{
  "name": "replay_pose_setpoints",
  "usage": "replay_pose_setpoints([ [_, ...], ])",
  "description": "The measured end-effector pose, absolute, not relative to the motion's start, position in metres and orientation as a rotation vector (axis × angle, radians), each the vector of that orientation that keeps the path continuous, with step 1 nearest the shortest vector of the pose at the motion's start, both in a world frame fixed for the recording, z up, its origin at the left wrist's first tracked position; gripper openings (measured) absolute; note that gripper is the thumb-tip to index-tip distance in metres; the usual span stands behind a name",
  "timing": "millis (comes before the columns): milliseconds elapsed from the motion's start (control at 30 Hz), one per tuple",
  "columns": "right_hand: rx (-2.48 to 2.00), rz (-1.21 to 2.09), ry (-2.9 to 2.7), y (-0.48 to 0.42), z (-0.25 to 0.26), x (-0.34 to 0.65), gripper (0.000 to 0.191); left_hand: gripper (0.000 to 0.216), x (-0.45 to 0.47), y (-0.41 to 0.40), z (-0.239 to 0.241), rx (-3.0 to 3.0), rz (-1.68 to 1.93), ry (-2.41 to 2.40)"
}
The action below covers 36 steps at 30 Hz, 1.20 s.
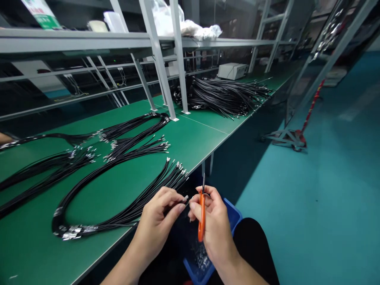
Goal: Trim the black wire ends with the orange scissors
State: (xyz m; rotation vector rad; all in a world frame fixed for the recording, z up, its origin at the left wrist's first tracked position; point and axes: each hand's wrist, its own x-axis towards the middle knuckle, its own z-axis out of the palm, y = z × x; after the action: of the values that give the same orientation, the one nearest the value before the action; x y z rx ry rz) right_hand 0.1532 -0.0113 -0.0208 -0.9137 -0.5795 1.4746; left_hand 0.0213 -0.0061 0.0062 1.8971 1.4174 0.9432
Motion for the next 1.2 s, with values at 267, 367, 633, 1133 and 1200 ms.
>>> replay_pose_setpoints([
  [267,-0.913,1.424,-0.598,-0.011,-0.02,0.144,0.035,0.008,0.018,-0.013,-0.009,1.623,1.038,1.479],
  [367,-0.956,1.375,-0.604,-0.011,-0.02,0.141,0.035,0.01,0.019,-0.014,-0.007,1.686,1.029,1.512],
  [633,-1.013,1.348,-0.591,-0.01,-0.02,0.141,0.038,0.011,0.021,-0.016,-0.013,1.795,1.067,1.503],
  [1133,-1.018,1.274,-0.618,-0.002,-0.019,0.15,0.036,0.011,0.031,-0.003,-0.014,1.794,1.136,1.401],
  [1200,-1.004,1.275,-0.623,-0.002,-0.018,0.15,0.036,0.008,0.029,-0.004,-0.01,1.838,1.08,1.397],
])
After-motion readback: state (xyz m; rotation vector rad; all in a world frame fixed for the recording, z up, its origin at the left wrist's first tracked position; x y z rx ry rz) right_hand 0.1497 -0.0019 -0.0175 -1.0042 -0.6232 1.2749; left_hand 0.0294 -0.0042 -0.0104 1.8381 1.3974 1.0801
